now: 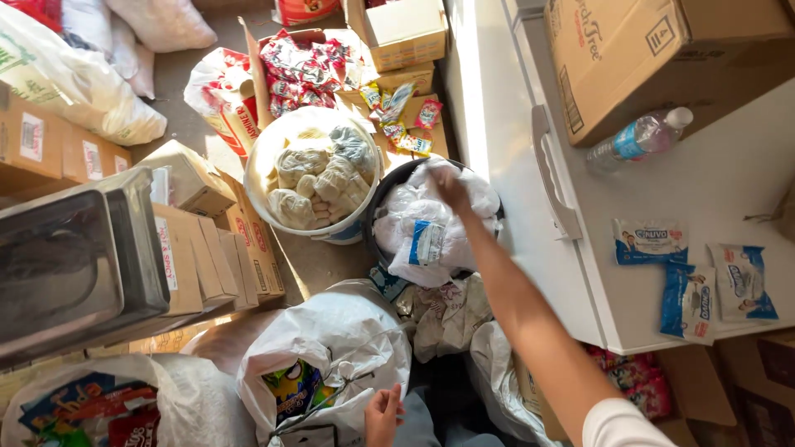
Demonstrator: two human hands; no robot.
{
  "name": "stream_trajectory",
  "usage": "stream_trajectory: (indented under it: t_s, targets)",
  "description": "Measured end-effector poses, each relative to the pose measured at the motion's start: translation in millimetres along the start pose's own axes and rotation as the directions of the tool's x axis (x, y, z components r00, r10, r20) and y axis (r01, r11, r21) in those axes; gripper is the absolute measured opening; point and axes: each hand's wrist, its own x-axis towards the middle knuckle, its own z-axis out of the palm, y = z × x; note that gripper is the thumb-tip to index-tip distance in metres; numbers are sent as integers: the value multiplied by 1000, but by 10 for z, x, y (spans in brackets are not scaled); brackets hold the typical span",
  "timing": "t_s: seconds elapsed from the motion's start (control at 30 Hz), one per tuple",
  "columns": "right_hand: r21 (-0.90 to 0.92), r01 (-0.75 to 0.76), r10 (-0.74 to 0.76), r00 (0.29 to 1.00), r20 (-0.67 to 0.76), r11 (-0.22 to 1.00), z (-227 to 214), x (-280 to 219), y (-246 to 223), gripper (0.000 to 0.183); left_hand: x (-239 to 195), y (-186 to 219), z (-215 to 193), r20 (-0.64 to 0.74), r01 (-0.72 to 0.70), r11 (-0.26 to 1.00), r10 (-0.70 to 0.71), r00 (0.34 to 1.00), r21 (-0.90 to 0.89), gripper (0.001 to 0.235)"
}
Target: Bagging small detergent packets from a box into plastic bags
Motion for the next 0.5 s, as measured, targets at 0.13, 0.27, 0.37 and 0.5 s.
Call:
stream_trajectory:
  t_s: [0.13, 0.27, 0.37, 0.5]
  targets:
    - [251, -213, 115, 928, 354, 944, 1061, -2343, -410, 41, -92, 229, 248, 78, 21, 998, -26, 997, 59, 37]
    - [-307, -543, 623, 684, 379, 782, 1024, -5112, -58, 57, 110, 137, 572, 148, 18, 979, -49, 988, 203, 36]
    - [-211, -773, 795, 539, 278, 598, 780, -6465, 120, 42, 179, 126, 919, 220, 157, 943, -226, 949, 292, 36]
    - [-26, -948, 948, 318, -12, 318, 637, -7459, 479, 43, 47, 85, 1336, 383, 171, 867, -373, 845, 469, 45]
